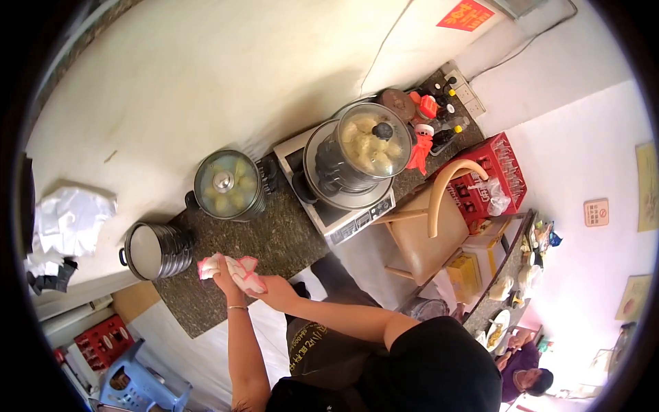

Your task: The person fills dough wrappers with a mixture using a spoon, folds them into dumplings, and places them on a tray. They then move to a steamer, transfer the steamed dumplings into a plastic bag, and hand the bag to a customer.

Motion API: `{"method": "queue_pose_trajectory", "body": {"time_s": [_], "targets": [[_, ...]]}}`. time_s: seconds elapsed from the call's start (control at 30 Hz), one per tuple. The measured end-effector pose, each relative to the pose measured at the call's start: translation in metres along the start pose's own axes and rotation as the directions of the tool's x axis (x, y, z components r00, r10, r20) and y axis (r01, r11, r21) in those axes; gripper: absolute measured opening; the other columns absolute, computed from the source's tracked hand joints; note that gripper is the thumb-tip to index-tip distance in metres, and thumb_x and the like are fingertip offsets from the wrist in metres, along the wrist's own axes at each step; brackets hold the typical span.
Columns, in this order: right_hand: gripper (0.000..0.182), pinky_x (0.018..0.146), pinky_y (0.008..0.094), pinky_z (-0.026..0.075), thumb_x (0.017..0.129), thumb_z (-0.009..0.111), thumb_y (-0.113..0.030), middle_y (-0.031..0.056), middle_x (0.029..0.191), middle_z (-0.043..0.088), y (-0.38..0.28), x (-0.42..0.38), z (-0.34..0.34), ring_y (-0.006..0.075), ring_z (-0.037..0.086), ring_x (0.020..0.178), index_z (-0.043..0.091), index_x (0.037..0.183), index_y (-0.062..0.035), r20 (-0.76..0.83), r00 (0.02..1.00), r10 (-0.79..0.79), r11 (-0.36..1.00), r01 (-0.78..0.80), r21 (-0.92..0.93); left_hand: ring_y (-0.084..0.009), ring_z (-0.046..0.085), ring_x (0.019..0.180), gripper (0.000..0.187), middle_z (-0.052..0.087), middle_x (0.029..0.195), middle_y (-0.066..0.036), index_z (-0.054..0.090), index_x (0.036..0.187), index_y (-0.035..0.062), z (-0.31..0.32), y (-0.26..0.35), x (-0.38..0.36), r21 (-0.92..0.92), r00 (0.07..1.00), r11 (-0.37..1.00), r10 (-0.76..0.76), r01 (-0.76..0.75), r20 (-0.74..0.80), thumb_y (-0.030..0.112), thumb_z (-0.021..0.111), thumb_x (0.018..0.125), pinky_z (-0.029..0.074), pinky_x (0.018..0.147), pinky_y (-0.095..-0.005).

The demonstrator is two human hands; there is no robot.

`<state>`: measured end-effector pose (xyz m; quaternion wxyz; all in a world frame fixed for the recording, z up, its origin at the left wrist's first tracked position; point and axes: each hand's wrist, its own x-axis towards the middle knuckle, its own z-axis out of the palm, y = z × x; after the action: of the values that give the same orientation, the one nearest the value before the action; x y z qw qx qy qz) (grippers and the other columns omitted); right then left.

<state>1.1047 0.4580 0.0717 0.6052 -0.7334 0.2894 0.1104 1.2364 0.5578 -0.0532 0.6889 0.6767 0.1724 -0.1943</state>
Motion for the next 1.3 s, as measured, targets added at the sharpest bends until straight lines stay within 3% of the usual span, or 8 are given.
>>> {"method": "queue_pose_trajectory", "body": {"time_s": [0.2, 0.27, 0.3, 0.33, 0.47, 0.73, 0.87, 1.3], "targets": [[0.041, 0.085, 0.0361, 0.051, 0.083, 0.071, -0.033, 0.0138, 0.103, 0.066, 0.075, -0.042, -0.108, 0.0268, 0.064, 0.095, 0.064, 0.112, -0.0039, -0.344, 0.928, -0.14, 0.988, 0.152, 0.008, -0.0216, 0.046, 0.117, 0.087, 0.043, 0.133, -0.016, 0.019, 0.145, -0.0046, 0.046, 0.004, 0.02, 0.154, 0.99, 0.978, -0.139, 0.138, -0.008, 0.032, 0.07, 0.086, 0.04, 0.097, -0.0358], [0.033, 0.092, 0.035, 0.049, 0.089, 0.065, -0.024, 0.0101, 0.107, 0.066, 0.111, -0.065, -0.175, 0.0212, 0.063, 0.101, 0.063, 0.115, -0.0026, -0.377, 0.904, 0.199, 0.978, -0.158, 0.138, -0.0224, 0.049, 0.117, 0.071, 0.048, 0.131, -0.014, 0.03, 0.143, -0.0021, 0.087, 0.025, -0.008, 0.254, 0.989, 0.965, -0.098, 0.067, 0.109, 0.026, 0.066, 0.089, 0.04, 0.098, -0.0345], [0.028, 0.092, 0.0323, 0.048, 0.093, 0.059, -0.02, 0.008, 0.103, 0.066, 0.178, -0.065, -0.206, 0.018, 0.061, 0.102, 0.063, 0.114, -0.0019, -0.508, 0.845, 0.17, 0.876, 0.106, 0.47, -0.0216, 0.05, 0.116, 0.062, 0.051, 0.129, -0.012, 0.037, 0.14, -0.0017, 0.101, 0.016, -0.013, 0.221, 0.984, 0.975, -0.044, 0.004, 0.174, 0.024, 0.065, 0.09, 0.041, 0.098, -0.0338], [0.026, 0.082, 0.0288, 0.049, 0.096, 0.057, -0.019, 0.0041, 0.105, 0.065, 0.148, -0.078, -0.257, 0.0133, 0.06, 0.093, 0.059, 0.117, -0.0051, -0.68, 0.725, 0.109, 0.994, -0.074, 0.08, -0.0202, 0.055, 0.112, 0.044, 0.057, 0.122, -0.011, 0.05, 0.13, 0.0, 0.132, 0.057, -0.049, 0.092, 0.951, 0.996, -0.049, 0.022, 0.305, 0.02, 0.062, 0.092, 0.044, 0.094, -0.0327], [0.031, 0.078, 0.0276, 0.05, 0.094, 0.058, -0.014, 0.0038, 0.099, 0.062, 0.078, -0.074, -0.395, 0.0122, 0.059, 0.087, 0.055, 0.122, -0.0015, -0.88, 0.475, -0.035, 0.978, 0.196, 0.067, -0.018, 0.06, 0.1, 0.038, 0.06, 0.112, -0.005, 0.055, 0.123, 0.0051, 0.247, 0.131, -0.112, 0.05, 0.787, 0.998, -0.056, 0.031, 0.614, 0.03, 0.059, 0.094, 0.05, 0.083, -0.0314], [0.046, 0.078, 0.0367, 0.051, 0.077, 0.075, -0.017, 0.0136, 0.107, 0.057, -0.05, -0.014, -0.434, 0.0292, 0.061, 0.09, 0.059, 0.118, -0.0058, -0.411, 0.718, -0.562, 0.762, 0.257, -0.595, -0.012, 0.058, 0.096, 0.026, 0.062, 0.103, -0.001, 0.061, 0.106, 0.0066, 0.329, 0.144, -0.118, 0.207, 0.655, 0.971, -0.231, 0.116, 0.719, 0.03, 0.059, 0.095, 0.05, 0.083, -0.0328], [0.04, 0.08, 0.0384, 0.05, 0.073, 0.078, -0.016, 0.0136, 0.104, 0.057, -0.048, -0.007, -0.45, 0.0316, 0.06, 0.094, 0.064, 0.109, -0.0047, -0.41, 0.704, -0.58, 0.766, 0.301, -0.568, -0.0106, 0.061, 0.087, 0.024, 0.06, 0.092, -0.001, 0.058, 0.099, 0.005, 0.331, 0.147, -0.12, 0.247, 0.63, 0.952, -0.079, -0.184, 0.773, 0.029, 0.055, 0.098, 0.054, 0.072, -0.0299], [0.035, 0.075, 0.0307, 0.048, 0.069, 0.077, -0.003, 0.0105, 0.098, 0.061, -0.094, -0.048, -0.468, 0.0238, 0.06, 0.086, 0.067, 0.103, -0.0039, -0.57, 0.569, -0.592, 0.794, 0.291, -0.534, -0.017, 0.067, 0.067, 0.02, 0.063, 0.089, -0.009, 0.056, 0.098, -0.003, 0.262, 0.191, -0.158, -0.016, 0.684, 0.998, 0.055, -0.063, 0.727, 0.016, 0.05, 0.099, 0.057, 0.061, -0.0289]]}}
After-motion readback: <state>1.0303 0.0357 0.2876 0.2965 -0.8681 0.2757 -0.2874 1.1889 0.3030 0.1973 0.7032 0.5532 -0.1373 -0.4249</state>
